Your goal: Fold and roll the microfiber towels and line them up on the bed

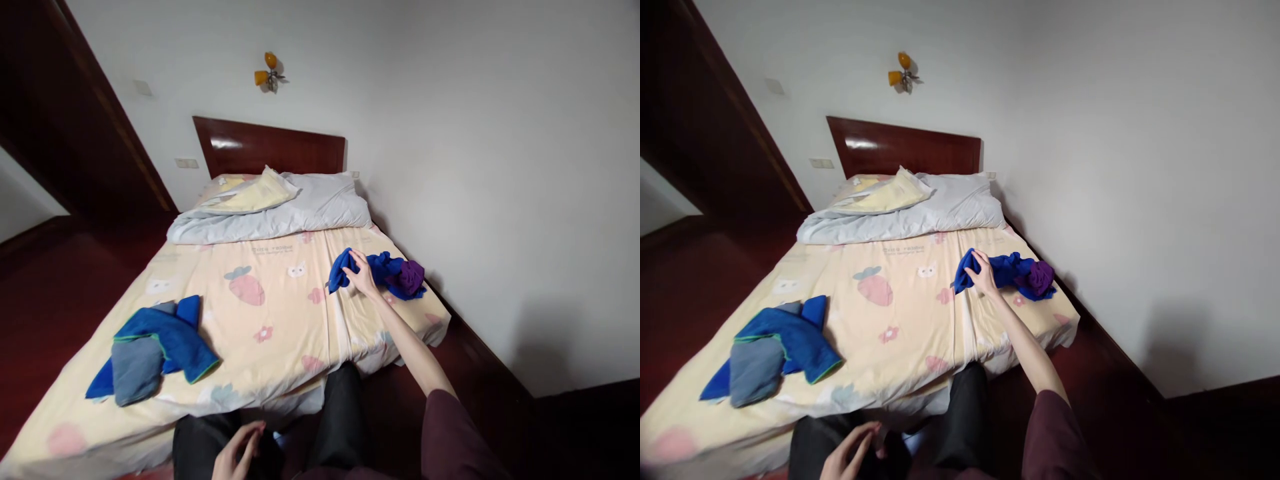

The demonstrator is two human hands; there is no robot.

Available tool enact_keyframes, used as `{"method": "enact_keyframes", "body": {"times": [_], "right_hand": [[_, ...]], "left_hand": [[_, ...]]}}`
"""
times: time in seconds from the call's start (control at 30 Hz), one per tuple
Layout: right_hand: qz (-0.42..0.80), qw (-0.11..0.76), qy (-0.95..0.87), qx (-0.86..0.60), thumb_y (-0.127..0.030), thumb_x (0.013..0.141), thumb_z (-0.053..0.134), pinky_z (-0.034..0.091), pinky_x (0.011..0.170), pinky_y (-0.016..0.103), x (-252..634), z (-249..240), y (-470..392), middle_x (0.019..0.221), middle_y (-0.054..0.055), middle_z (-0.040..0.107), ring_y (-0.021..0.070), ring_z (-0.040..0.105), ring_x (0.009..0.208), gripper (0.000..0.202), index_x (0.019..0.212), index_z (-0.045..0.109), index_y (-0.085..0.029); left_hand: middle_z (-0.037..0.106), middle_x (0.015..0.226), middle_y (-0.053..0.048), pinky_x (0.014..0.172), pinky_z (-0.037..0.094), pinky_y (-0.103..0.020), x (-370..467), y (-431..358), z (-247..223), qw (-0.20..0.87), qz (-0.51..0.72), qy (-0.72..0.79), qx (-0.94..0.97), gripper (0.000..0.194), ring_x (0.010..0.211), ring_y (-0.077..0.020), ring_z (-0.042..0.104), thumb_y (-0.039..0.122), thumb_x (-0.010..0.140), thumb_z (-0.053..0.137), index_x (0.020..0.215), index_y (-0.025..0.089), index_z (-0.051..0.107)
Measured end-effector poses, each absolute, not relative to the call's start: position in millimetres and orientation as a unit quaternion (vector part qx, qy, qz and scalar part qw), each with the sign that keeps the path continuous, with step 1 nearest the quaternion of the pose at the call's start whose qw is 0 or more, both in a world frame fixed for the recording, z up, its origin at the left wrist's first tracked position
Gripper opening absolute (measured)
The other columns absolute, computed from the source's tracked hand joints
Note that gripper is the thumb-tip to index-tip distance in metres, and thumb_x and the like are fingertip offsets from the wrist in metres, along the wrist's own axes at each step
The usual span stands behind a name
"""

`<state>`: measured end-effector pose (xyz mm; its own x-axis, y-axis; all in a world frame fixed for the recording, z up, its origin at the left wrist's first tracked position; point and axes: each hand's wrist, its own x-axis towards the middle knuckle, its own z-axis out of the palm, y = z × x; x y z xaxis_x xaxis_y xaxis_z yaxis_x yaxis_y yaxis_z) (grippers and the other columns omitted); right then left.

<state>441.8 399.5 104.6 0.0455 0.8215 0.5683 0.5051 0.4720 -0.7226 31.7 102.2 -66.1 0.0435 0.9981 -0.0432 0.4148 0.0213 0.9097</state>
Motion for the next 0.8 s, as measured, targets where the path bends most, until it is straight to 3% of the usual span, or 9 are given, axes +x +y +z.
{"method": "enact_keyframes", "body": {"times": [0.2,0.33,0.43,0.5,0.6,0.73,0.8], "right_hand": [[0.253,0.505,-0.699,-0.439,-0.027,0.077,0.08,0.062,0.094,0.039,345.3,79.9,355.9,0.159,0.013,0.043,0.0272,0.06,0.128,0.082,0.154,0.053,-0.028],[0.285,0.515,-0.683,-0.432,-0.022,0.085,0.067,0.064,0.076,0.032,278.5,47.4,311.0,0.153,0.013,0.049,0.019,0.068,0.098,0.067,0.151,0.057,-0.029],[0.296,0.504,-0.704,-0.403,-0.02,0.091,0.059,0.065,0.08,0.034,243.0,28.7,272.1,0.146,0.011,0.057,0.0169,0.069,0.088,0.053,0.143,0.064,-0.029],[0.298,0.491,-0.725,-0.38,-0.019,0.093,0.059,0.064,0.088,0.037,232.0,21.9,251.0,0.143,0.01,0.06,0.0192,0.07,0.095,0.049,0.14,0.067,-0.03],[0.3,0.476,-0.735,-0.379,-0.019,0.091,0.065,0.06,0.102,0.042,233.4,16.2,234.2,0.144,0.009,0.061,0.024,0.068,0.112,0.055,0.144,0.064,-0.031],[0.298,0.465,-0.718,-0.424,-0.018,0.078,0.08,0.052,0.115,0.046,249.2,1.9,233.1,0.15,0.011,0.056,0.0291,0.06,0.13,0.081,0.153,0.054,-0.03],[0.3,0.445,-0.722,-0.437,-0.013,0.076,0.077,0.049,0.117,0.045,255.4,-9.0,234.0,0.146,0.01,0.059,0.0281,0.062,0.129,0.079,0.15,0.056,-0.029]], "left_hand": [[0.069,0.129,-0.013,0.09,0.065,-0.045,44.3,159.6,-19.8,0.357,0.473,0.561,0.578,0.054,0.112,-0.03,0.072,0.062,0.091,0.062,0.127,0.022,0.066],[0.05,0.15,-0.02,0.099,0.061,-0.05,63.1,203.9,-2.3,0.244,0.515,0.534,0.625,0.067,0.136,-0.0336,0.056,0.054,0.092,0.066,0.147,0.021,0.049],[0.046,0.153,-0.022,0.11,0.053,-0.054,69.5,225.8,-1.2,0.199,0.488,0.528,0.666,0.068,0.144,-0.0358,0.049,0.044,0.091,0.066,0.15,0.018,0.046],[0.057,0.144,-0.02,0.113,0.05,-0.053,70.0,231.4,-1.3,0.206,0.462,0.53,0.681,0.055,0.137,-0.0338,0.056,0.035,0.092,0.061,0.144,0.017,0.054],[0.071,0.121,-0.015,0.102,0.055,-0.045,68.2,228.3,4.5,0.244,0.441,0.533,0.679,0.039,0.114,-0.0293,0.069,0.03,0.093,0.053,0.128,0.017,0.065],[0.075,0.096,-0.008,0.084,0.056,-0.035,65.4,215.9,27.8,0.276,0.433,0.557,0.652,0.035,0.087,-0.0237,0.071,0.043,0.095,0.054,0.112,0.016,0.07],[0.073,0.088,-0.005,0.079,0.054,-0.032,63.6,210.5,42.1,0.294,0.428,0.568,0.639,0.038,0.079,-0.0209,0.068,0.049,0.095,0.055,0.107,0.016,0.071]]}}
